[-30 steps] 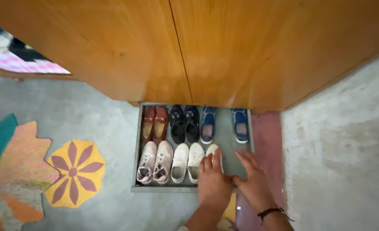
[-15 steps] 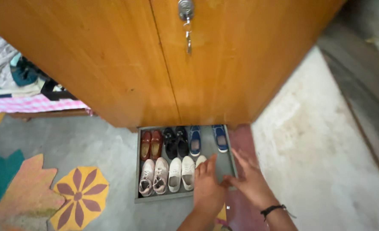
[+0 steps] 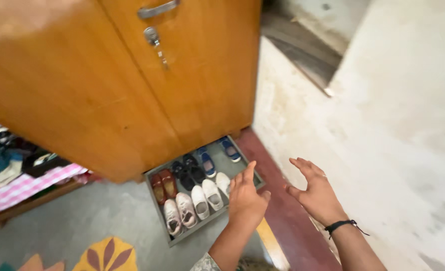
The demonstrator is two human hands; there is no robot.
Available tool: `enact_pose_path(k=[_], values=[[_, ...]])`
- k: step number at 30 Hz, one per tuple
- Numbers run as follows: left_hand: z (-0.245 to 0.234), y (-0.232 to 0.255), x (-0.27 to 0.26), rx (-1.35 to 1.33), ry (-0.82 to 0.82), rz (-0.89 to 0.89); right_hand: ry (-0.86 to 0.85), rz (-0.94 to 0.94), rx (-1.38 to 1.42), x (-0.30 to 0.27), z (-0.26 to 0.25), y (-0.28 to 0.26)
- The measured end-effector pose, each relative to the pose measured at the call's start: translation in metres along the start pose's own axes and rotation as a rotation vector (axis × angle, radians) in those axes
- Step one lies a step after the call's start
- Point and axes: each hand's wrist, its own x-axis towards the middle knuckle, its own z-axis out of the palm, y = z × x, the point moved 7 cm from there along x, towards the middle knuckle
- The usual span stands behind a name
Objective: The person wipes a pair of white sneakers with a dark cloth on a window sill, then places them into a drawer in a wooden cabinet. The person repeats this process with a second pair of white sneakers, arranging them neatly in the drawer alongside other shoes.
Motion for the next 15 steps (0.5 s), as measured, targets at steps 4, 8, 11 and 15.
enact_pose_path(k=[4, 8, 11, 15], values=[[0.014, 0.048, -0.039, -0.048, -0.065, 0.046, 0.066, 0.066, -0.007, -0.054, -0.049, 0.007], [0.035, 0.09, -0.081, -0.045, -0.111, 0.083, 0.122, 0.075, -0.029, -0.108, -0.094, 0.022], [0.056, 0.118, -0.122, -0.026, -0.108, 0.115, 0.149, 0.063, -0.057, -0.155, -0.124, 0.044], [0.105, 0.151, -0.194, -0.018, -0.197, 0.081, 0.191, 0.053, -0.117, -0.234, -0.168, 0.083]])
